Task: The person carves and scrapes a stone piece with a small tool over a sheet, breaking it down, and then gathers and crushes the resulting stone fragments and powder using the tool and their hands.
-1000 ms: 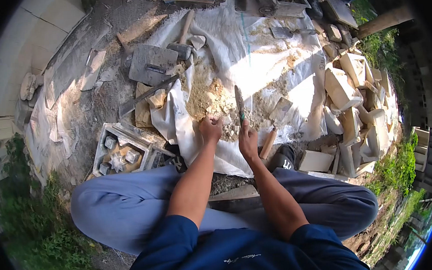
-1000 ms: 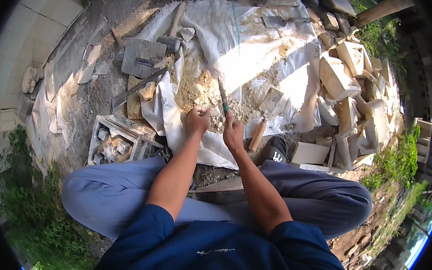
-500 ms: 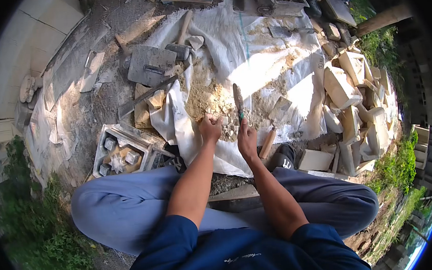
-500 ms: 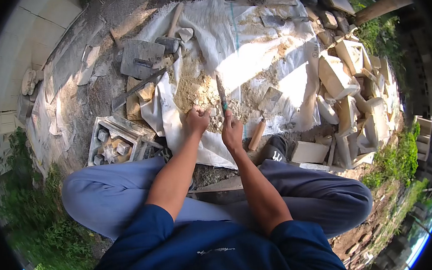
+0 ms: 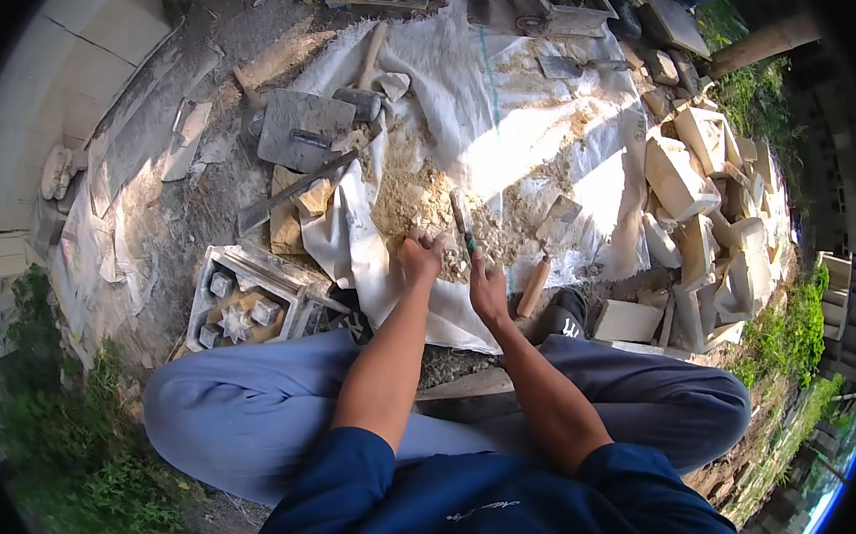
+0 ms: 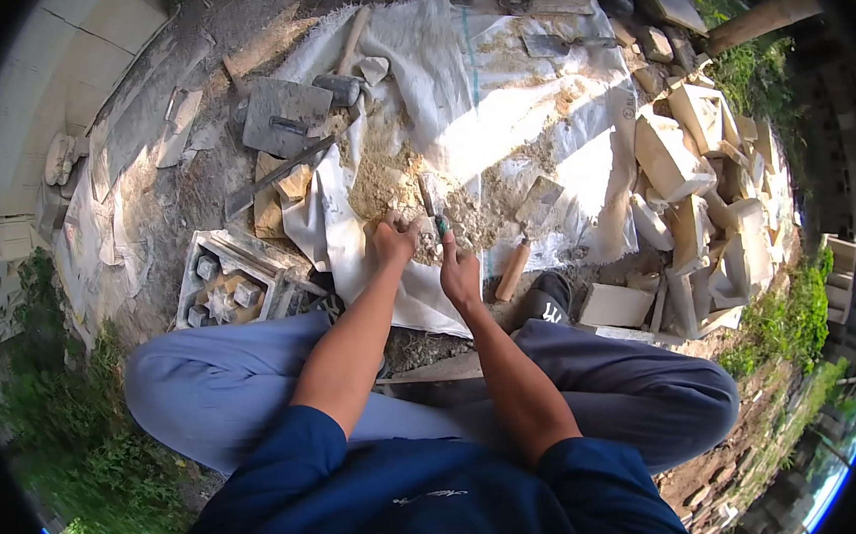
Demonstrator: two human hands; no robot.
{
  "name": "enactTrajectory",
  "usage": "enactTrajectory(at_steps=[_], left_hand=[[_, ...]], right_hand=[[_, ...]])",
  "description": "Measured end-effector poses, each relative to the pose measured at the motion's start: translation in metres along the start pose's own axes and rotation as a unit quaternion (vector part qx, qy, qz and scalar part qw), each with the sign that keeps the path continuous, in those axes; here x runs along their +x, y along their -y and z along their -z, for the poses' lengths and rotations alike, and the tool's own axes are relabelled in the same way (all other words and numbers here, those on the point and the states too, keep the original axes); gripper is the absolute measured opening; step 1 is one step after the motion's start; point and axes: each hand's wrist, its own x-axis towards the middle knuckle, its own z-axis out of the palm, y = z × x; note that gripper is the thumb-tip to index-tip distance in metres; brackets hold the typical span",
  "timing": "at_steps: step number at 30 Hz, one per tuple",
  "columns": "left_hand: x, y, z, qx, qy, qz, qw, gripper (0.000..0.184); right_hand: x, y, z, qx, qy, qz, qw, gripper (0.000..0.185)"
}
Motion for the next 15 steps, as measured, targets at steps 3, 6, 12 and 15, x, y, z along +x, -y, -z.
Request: enactTrajectory(at_steps=[3,6,12,15], left_hand=[[0.001,0.006,0.001,0.028,-0.001,-0.012,1.000,0.033],[0.000,0.008,0.000,0.003,0.017,-0.011,1.000,0.032],[0.002,0.023,0.007,-0.059,0.036,-0.021,0.997,0.026],[0.002,0.030,-0.002,-0.012,0.031,-0.053,0.998,0.028]], right_hand=[[-0.002,0.000,-0.008,0.062,-0.010,0.038,0.997,0.071],[-0.009,-0.018,-0.010,-0.016,-0.007,-0.008,1.000,0.079],[-0.012,-0.025,-0.011,-0.030,0.023,-0.073,0.997,0.080],[-0.001,-0.008,-0.009,0.009,0.006,0.011,1.000,0.076]])
